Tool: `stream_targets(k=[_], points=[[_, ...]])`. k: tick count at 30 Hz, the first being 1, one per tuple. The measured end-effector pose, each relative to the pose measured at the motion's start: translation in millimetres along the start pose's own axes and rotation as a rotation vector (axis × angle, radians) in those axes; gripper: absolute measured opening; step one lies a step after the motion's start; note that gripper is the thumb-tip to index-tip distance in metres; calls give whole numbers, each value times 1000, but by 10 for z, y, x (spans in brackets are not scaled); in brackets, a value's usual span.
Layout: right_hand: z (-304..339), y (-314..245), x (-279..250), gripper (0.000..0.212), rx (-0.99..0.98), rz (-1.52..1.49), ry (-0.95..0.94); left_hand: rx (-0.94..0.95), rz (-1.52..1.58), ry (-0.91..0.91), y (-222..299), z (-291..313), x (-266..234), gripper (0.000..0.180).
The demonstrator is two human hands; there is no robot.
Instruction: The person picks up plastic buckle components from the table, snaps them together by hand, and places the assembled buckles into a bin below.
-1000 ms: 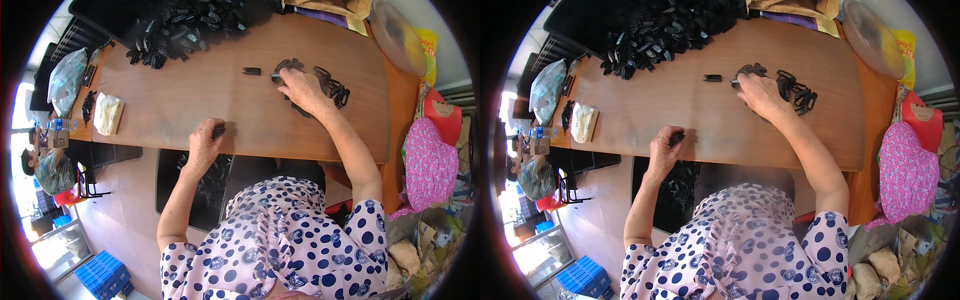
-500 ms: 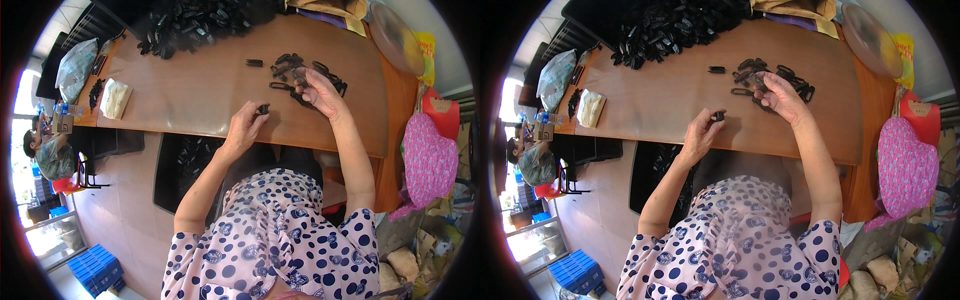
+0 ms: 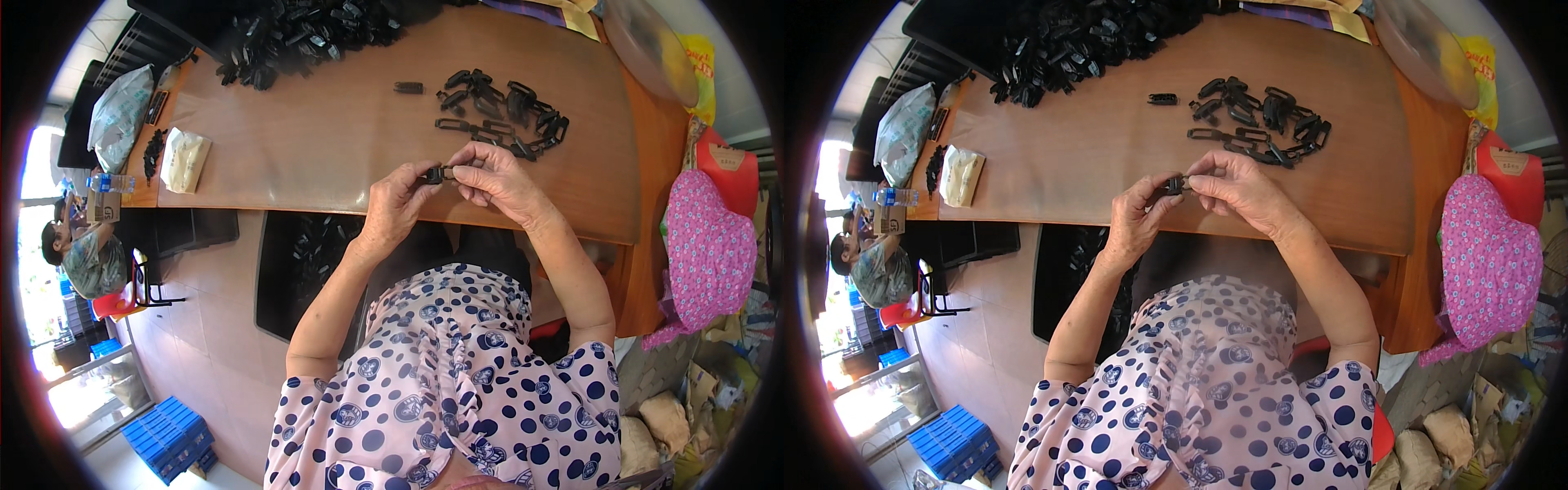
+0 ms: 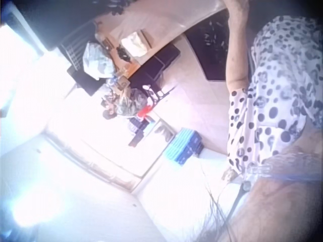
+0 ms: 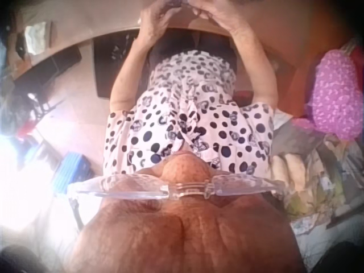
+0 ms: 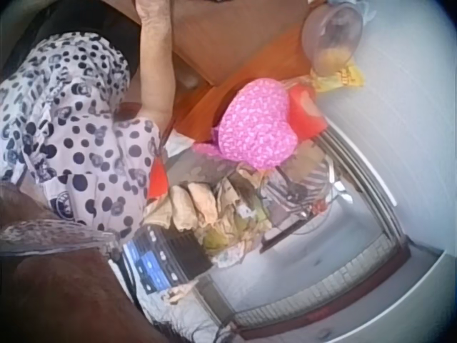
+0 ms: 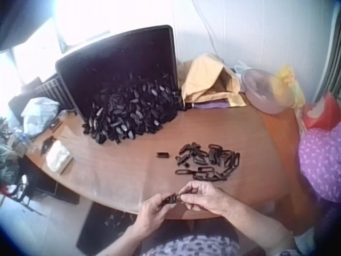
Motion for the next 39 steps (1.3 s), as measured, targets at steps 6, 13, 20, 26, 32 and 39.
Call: stream_targets(k=[6, 13, 20, 26, 32, 39], points=[[-7, 62, -2, 11, 54, -24, -37, -18, -90, -40, -43, 52, -36, 24], [-82, 77, 69, 13, 237, 124, -25, 85, -237, -52, 48, 118, -124, 21], [-132, 278, 35, 16, 407, -122, -164, 37, -344, -89, 159, 191, -177, 20], [-279, 175, 206, 37, 220, -329, -269, 177, -88, 67, 91, 17, -262, 22], [-286, 228, 243, 39, 105, -420, -379, -152, 903, -71, -73, -124, -139, 30], [-429, 162, 20, 34, 195, -156, -155, -132, 1021, -121, -194, -498, -67, 30]])
Point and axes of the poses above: each hand's wrist, its own z-axis away from the middle knuckle, its own x-axis out of the palm, y = z × x, the point moved 3 cm from there along -z, towards the middle knuckle, and after that the axes turned 14 degrees about -y, right-handed, at the moved point
